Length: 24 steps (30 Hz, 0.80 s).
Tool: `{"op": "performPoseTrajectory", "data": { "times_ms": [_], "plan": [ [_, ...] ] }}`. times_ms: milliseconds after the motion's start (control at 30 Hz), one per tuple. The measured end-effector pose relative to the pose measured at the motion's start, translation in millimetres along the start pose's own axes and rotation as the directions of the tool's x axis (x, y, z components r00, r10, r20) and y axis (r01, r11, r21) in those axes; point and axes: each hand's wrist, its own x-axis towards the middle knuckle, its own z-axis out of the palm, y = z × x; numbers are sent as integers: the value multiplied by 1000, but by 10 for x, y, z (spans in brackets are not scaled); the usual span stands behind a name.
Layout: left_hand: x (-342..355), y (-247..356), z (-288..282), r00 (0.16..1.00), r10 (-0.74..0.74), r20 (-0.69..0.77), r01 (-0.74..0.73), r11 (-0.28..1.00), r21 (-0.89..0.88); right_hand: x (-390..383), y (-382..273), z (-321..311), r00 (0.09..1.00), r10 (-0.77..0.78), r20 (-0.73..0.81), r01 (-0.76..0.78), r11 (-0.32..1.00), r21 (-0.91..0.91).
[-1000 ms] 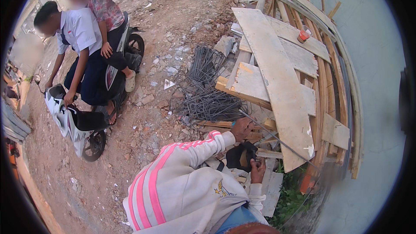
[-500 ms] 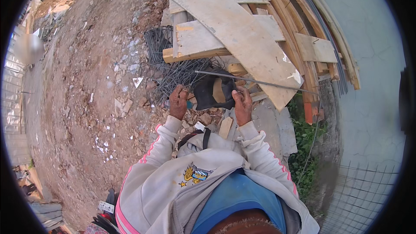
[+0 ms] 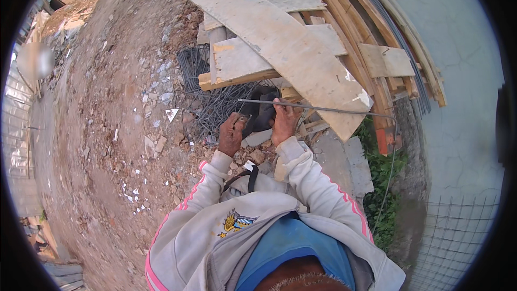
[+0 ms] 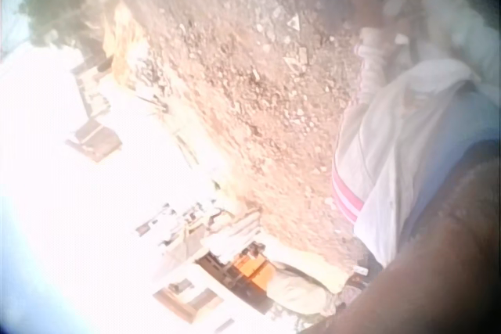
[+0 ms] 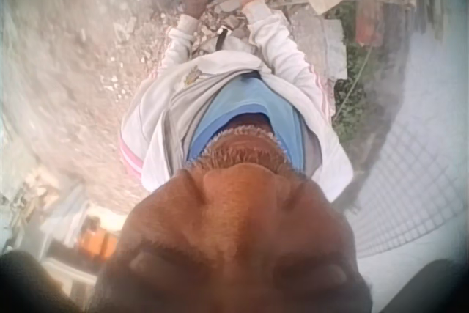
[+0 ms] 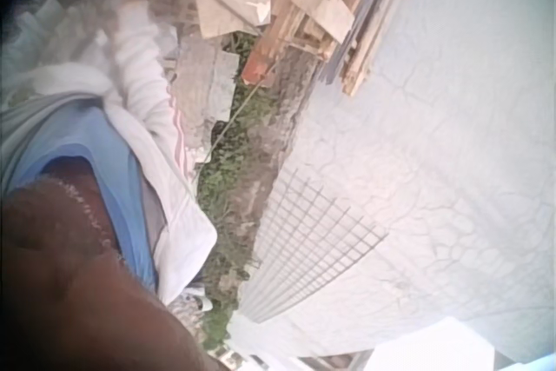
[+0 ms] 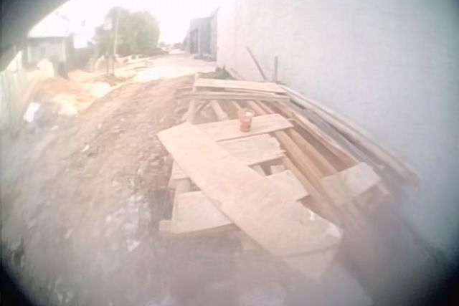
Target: The person bends a metal rod using a wooden plank as a lever, measures it with a tape measure, and repeats the bending process. The person handles the metal rod and plank multiple times to achieve the desired shape.
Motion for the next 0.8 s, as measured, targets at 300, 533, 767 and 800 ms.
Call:
{"op": "performPoseTrajectory", "data": {
  "times_ms": [300, 533, 767, 800],
  "plan": [
    [-5, -128, -93, 999, 36, 37, -39, 996, 85, 111, 244, -47, 999, -8, 43, 7, 1000, 25],
    [-60, -30, -99, 995, 77, 57, -84, 989, 119, 54, 175, 10, 998, -52, -39, 58, 982, 182],
    [-2, -81, -67, 995, 86, 59, -93, 989, 120, 73, 80, 86, 999, 10, -41, 1, 962, 274],
    [6, -74, -62, 993, 99, 68, -107, 986, 128, 91, 77, 107, 999, -1, -38, 12, 949, 314]
  ]
}}
